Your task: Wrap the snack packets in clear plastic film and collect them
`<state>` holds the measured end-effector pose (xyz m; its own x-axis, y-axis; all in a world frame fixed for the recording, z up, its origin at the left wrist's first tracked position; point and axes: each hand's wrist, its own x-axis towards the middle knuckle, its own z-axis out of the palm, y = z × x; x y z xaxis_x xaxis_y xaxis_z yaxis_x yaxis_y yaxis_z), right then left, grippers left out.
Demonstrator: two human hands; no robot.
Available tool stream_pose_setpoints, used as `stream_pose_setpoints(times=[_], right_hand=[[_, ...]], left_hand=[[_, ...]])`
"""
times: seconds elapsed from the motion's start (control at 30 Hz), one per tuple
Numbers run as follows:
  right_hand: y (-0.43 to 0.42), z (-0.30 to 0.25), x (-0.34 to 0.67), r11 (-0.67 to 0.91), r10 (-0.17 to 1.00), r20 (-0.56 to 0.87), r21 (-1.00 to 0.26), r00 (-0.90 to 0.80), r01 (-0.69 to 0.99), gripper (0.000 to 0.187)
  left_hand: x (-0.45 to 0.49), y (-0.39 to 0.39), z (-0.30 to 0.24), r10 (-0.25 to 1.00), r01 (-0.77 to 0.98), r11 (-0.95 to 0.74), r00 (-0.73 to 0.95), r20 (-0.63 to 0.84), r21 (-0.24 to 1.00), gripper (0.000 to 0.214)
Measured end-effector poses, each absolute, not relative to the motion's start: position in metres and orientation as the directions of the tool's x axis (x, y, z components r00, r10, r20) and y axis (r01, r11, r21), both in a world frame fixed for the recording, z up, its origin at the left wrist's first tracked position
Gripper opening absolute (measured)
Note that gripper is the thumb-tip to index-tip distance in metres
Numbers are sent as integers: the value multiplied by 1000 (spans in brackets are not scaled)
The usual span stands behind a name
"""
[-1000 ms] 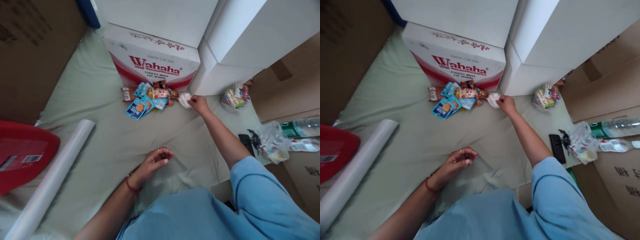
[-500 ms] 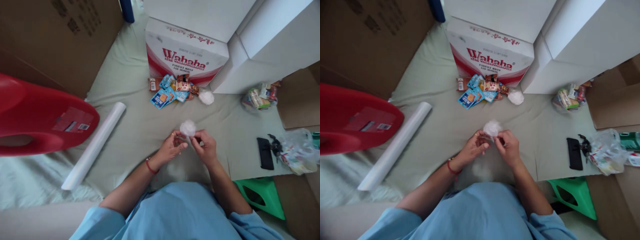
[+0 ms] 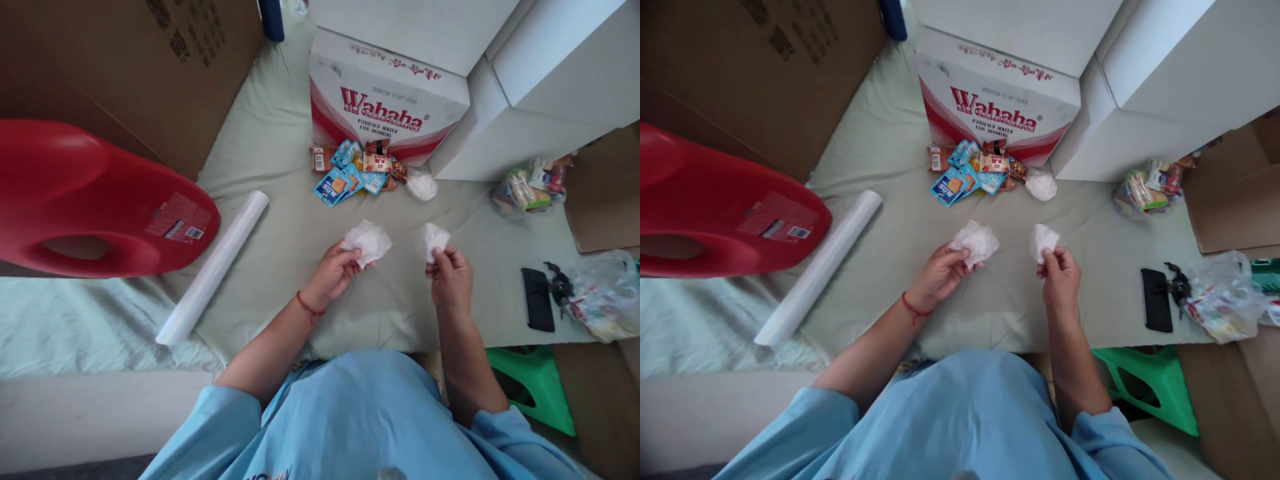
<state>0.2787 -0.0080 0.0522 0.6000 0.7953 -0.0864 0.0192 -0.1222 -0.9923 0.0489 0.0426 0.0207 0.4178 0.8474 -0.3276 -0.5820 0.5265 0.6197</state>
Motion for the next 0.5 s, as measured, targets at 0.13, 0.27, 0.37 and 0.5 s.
stream_pose_setpoints(times=[0.13,0.27,0.37,0.5], right_hand=[[24,55,310,-87,772,235,-881,591,464,32],[46,45,324,-181,907,159,-690,391,701,50],[34,36,306,-159,915,169,-684,366,712,52],[-12,34,250,-107,975,14,-849,224,517,33]], left_hand=[[42,51,34,806,-729,562,379,-454,390,16],[38,59,44,794,-825,496,306,-526,269,30],[35,62,47,776,-868,454,274,-568,201,31],[30,64,45,778,-887,434,281,-562,158,30]])
